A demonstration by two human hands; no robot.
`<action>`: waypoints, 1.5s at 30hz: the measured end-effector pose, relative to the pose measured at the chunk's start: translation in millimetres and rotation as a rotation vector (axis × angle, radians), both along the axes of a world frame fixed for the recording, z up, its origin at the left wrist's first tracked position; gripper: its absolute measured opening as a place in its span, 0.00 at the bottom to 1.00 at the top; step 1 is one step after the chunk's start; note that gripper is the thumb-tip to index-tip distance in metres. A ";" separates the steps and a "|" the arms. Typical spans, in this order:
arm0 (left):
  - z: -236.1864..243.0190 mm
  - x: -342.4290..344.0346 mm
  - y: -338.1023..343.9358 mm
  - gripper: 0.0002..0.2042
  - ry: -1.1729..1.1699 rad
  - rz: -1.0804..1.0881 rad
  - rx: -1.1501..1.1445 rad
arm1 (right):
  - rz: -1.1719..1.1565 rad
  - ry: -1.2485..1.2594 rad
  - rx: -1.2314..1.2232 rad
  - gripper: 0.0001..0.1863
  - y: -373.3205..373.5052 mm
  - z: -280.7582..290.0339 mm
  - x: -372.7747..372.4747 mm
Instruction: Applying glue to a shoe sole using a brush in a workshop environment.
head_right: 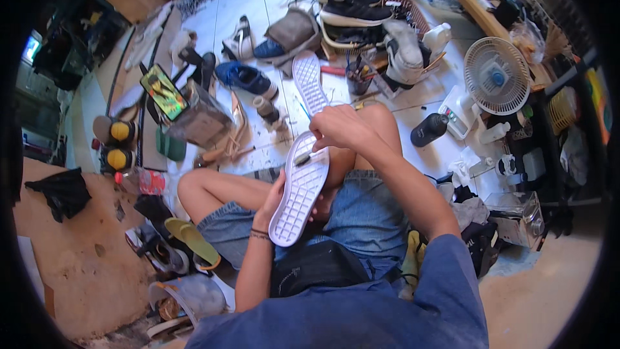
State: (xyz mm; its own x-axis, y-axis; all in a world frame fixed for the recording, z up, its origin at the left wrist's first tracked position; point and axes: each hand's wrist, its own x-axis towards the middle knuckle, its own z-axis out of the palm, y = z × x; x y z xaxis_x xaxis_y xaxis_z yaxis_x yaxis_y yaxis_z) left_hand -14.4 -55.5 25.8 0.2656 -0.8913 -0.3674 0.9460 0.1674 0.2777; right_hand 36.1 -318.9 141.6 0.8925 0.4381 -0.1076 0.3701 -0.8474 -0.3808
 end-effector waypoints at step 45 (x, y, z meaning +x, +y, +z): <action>-80.8 220.8 -170.1 0.22 -1.600 0.403 1.163 | -0.934 -0.155 1.494 0.30 -76.1 -66.5 -104.8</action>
